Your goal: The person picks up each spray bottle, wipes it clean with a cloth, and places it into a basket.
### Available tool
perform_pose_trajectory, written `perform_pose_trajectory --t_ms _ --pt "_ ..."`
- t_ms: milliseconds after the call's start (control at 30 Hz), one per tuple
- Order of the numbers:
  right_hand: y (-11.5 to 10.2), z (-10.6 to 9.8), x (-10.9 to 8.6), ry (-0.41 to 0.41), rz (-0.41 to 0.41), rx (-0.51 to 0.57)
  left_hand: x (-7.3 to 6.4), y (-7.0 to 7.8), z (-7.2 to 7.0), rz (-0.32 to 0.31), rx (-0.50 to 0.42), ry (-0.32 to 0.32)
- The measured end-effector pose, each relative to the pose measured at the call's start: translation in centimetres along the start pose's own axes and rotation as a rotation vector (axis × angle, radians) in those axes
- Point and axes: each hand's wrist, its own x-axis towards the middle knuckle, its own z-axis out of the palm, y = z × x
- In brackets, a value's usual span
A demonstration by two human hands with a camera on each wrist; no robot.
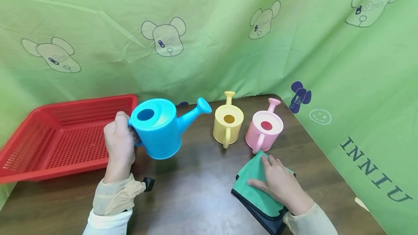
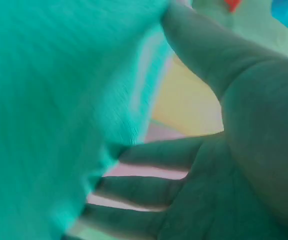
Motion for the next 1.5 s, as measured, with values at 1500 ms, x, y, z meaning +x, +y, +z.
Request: perform_pose_trajectory --t_ms 1500 --pt "-6.9 2.4 1.4 0.189 -0.155 -0.121 0.1 0.3 -0.6 0.005 0.023 0.015"
